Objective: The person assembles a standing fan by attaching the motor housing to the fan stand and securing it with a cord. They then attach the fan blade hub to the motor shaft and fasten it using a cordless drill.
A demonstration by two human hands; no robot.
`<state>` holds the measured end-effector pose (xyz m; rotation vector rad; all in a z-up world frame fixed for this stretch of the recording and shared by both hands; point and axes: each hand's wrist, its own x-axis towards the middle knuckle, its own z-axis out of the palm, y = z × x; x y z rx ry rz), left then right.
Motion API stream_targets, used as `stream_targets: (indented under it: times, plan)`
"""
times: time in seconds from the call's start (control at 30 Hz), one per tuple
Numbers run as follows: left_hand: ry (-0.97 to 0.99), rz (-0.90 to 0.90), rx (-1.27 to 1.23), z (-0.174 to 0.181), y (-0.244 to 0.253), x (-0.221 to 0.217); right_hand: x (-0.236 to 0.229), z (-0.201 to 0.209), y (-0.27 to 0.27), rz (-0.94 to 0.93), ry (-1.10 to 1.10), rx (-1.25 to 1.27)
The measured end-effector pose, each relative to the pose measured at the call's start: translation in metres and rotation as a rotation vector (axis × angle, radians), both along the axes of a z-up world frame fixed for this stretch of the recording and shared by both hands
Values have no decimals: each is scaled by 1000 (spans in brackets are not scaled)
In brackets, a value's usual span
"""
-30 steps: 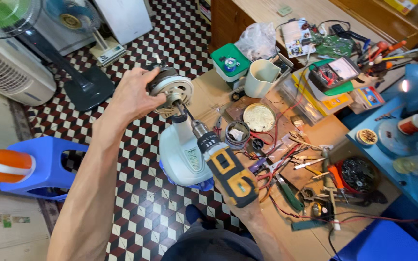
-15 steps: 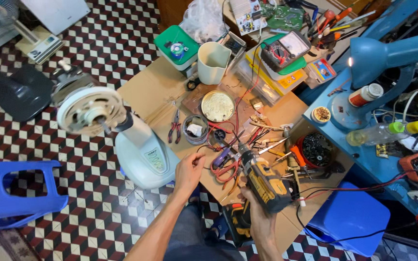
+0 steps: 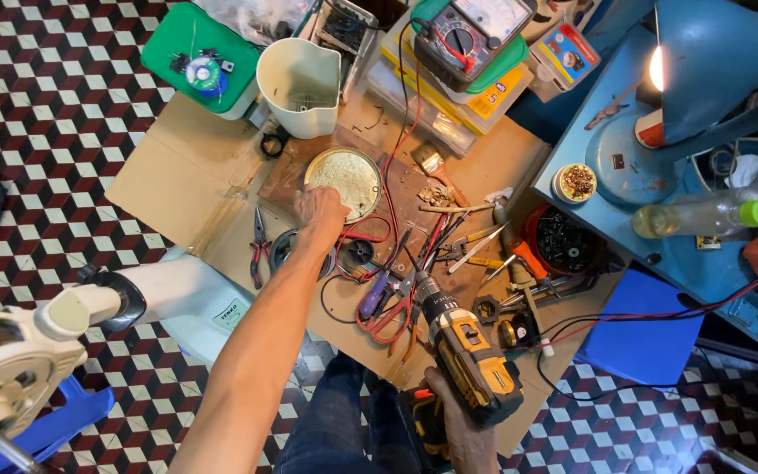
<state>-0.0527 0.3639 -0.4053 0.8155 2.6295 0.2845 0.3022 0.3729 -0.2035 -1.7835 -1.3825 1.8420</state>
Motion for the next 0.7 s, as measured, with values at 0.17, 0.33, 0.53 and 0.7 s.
stream_targets:
  times: [0.17, 0.33, 0.53, 0.7]
  plan:
    - [-69, -12, -202, -11, 10, -8, -4, -1, 2, -73, -30, -67]
    - [-189, 64, -268, -19, 12, -14, -5, -1, 4, -114, -92, -96]
    - [-160, 16, -247, -9, 13, -8, -9, 0, 7, -192, 2, -101]
    - [-101, -25, -199, 9, 13, -4, -7, 0, 6, -125, 34, -92]
